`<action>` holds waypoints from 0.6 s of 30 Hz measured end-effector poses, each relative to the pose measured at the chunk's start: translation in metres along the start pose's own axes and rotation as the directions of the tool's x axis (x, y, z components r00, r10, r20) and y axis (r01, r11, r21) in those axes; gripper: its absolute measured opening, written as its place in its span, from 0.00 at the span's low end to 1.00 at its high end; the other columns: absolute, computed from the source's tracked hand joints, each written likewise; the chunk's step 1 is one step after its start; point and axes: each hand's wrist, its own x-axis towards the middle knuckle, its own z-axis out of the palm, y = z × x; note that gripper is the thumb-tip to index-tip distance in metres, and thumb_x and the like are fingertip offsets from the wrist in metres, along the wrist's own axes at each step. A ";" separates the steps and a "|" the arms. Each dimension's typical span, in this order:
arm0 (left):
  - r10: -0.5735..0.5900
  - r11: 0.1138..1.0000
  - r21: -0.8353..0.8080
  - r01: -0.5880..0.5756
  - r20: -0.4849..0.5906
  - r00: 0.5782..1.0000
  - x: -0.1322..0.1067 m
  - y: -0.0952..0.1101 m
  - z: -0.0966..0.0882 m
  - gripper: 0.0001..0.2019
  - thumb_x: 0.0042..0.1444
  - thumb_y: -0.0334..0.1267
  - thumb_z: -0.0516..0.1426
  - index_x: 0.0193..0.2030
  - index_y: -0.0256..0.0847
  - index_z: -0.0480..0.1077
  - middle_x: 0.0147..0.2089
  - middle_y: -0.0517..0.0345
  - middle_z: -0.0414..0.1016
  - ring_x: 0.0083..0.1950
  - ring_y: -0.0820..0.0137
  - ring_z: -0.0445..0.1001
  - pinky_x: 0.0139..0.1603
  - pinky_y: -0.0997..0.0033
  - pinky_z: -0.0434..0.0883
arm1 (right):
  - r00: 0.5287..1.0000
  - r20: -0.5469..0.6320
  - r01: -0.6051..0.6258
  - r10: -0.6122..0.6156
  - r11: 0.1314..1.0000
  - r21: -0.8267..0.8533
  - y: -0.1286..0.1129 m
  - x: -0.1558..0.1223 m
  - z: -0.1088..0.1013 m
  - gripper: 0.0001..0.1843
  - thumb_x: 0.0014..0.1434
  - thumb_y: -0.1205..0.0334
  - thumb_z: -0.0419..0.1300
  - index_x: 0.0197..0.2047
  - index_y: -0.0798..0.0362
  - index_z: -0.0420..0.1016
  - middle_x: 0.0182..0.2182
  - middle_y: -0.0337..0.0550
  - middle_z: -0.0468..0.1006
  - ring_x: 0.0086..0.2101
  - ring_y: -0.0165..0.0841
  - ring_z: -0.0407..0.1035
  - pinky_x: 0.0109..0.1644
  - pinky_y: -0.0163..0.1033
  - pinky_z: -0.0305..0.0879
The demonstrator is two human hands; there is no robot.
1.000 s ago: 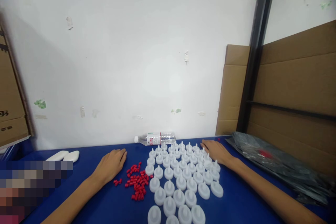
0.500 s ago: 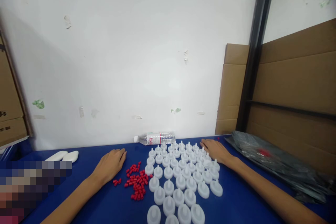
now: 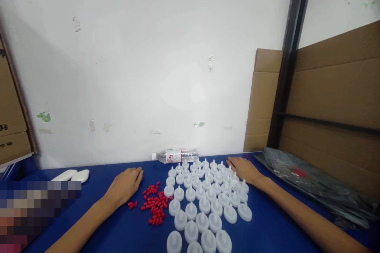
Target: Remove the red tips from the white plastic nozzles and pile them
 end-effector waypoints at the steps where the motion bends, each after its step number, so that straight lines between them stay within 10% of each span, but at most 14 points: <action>1: 0.001 1.000 -0.001 -0.001 -0.001 1.000 0.000 0.000 0.000 0.23 0.72 0.40 0.38 0.51 0.38 0.73 0.49 0.43 0.80 0.55 0.54 0.78 0.54 0.58 0.72 | 1.000 0.000 0.000 0.000 1.000 0.000 0.000 0.000 0.000 0.15 0.69 0.54 0.60 0.53 0.55 0.73 0.49 0.46 0.77 0.45 0.37 0.75 0.49 0.48 0.74; 18: 0.003 1.000 -0.006 -0.003 -0.010 1.000 0.002 -0.003 0.003 0.22 0.71 0.40 0.40 0.51 0.38 0.74 0.47 0.44 0.81 0.53 0.55 0.78 0.52 0.59 0.72 | 1.000 -0.001 -0.001 0.001 1.000 0.009 -0.002 -0.001 -0.003 0.15 0.69 0.54 0.60 0.53 0.55 0.74 0.48 0.46 0.77 0.44 0.37 0.75 0.48 0.48 0.74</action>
